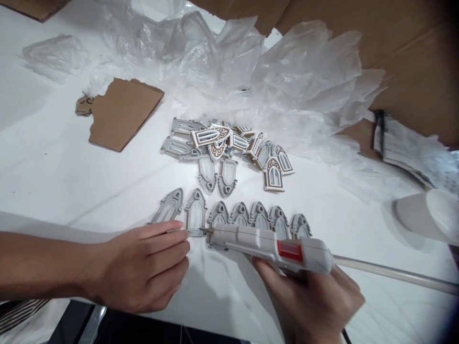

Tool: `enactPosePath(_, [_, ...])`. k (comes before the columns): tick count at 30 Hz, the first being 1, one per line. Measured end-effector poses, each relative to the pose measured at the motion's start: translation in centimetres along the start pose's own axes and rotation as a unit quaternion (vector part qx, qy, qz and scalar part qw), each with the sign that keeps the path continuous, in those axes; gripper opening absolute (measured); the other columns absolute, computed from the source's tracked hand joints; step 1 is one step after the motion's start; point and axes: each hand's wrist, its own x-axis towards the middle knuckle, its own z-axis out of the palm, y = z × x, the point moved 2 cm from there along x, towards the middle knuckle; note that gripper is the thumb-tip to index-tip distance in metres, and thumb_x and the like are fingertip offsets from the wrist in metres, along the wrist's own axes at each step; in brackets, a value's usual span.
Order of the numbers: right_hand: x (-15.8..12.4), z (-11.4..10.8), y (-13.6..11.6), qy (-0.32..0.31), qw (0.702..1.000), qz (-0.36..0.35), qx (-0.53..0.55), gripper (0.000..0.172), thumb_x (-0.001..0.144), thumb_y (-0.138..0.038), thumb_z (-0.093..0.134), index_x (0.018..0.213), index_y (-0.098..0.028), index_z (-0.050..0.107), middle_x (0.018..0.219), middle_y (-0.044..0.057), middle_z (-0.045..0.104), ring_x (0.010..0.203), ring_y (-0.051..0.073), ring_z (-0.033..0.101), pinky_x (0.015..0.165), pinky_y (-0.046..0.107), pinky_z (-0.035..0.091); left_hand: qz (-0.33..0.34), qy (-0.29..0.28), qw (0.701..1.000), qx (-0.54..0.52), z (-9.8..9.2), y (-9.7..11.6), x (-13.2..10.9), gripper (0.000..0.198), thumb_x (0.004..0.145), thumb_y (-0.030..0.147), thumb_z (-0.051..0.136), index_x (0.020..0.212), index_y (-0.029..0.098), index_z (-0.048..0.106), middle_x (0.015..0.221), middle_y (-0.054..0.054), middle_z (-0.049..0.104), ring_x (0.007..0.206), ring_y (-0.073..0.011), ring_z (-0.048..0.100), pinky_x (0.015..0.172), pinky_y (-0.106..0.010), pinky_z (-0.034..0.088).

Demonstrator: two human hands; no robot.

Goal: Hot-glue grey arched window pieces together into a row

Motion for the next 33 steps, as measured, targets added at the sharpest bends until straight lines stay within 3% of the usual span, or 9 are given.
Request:
enactPosePath(9, [0.6, -0.1, 0.1, -0.002, 1.0, 0.004, 0.014, 0.034, 0.078, -0.042, 0.07, 0.064, -0.023, 0.045, 0.046, -0.006, 0.049, 0.039, 0.01, 0.047, 0.041, 0.026, 0.027, -0.001, -0.004, 1.0, -0.002, 0.0, -0.1, 0.0, 0.013, 0.084, 0.016, 0.056, 0.084, 0.011, 0.068, 0.09, -0.011, 0.073, 0.09, -0.0233, 0.067, 0.101, -0.04, 0.051])
enactPosePath(19, [1.1, -0.3, -0.1, -0.003, 0.999, 0.016, 0.034, 0.034, 0.075, -0.034, 0.07, 0.06, -0.023, 0.042, 0.043, -0.008, 0.041, 0.038, 0.009, 0.043, 0.04, 0.024, 0.027, -0.004, -0.014, 1.0, 0.003, -0.1, 0.0, 0.2, 0.011, 0.085, 0.017, 0.055, 0.08, 0.014, 0.064, 0.089, -0.011, 0.072, 0.092, -0.0215, 0.066, 0.1, -0.038, 0.052])
enactPosePath(28, [1.0, -0.5, 0.1, 0.002, 0.999, 0.026, 0.043, 0.034, 0.075, -0.037, 0.068, 0.057, -0.022, 0.043, 0.043, -0.007, 0.042, 0.038, 0.009, 0.042, 0.04, 0.024, 0.029, -0.027, -0.019, 0.999, 0.009, -0.6, -0.1, -0.1, 0.014, 0.083, 0.019, 0.057, 0.091, 0.013, 0.066, 0.099, -0.01, 0.071, 0.097, -0.0233, 0.064, 0.101, -0.04, 0.048])
enactPosePath(30, [1.2, -0.6, 0.0, 0.015, 0.998, 0.032, 0.048, 0.034, 0.076, -0.034, 0.068, 0.057, -0.023, 0.041, 0.043, -0.007, 0.041, 0.038, 0.009, 0.041, 0.04, 0.024, 0.027, -0.048, 0.003, 0.998, 0.033, -0.9, -0.3, -0.2, 0.012, 0.083, 0.02, 0.057, 0.089, 0.013, 0.066, 0.097, -0.009, 0.07, 0.095, -0.0242, 0.063, 0.095, -0.041, 0.051])
enactPosePath(33, [1.5, -0.7, -0.1, 0.028, 0.998, 0.031, 0.054, 0.033, 0.076, -0.032, 0.067, 0.058, -0.023, 0.04, 0.042, -0.008, 0.04, 0.037, 0.008, 0.04, 0.04, 0.024, 0.026, -0.069, 0.027, 0.993, 0.089, -1.2, -0.8, -0.3, 0.01, 0.082, 0.021, 0.059, 0.076, 0.014, 0.062, 0.085, -0.009, 0.066, 0.084, -0.0247, 0.061, 0.074, -0.039, 0.055])
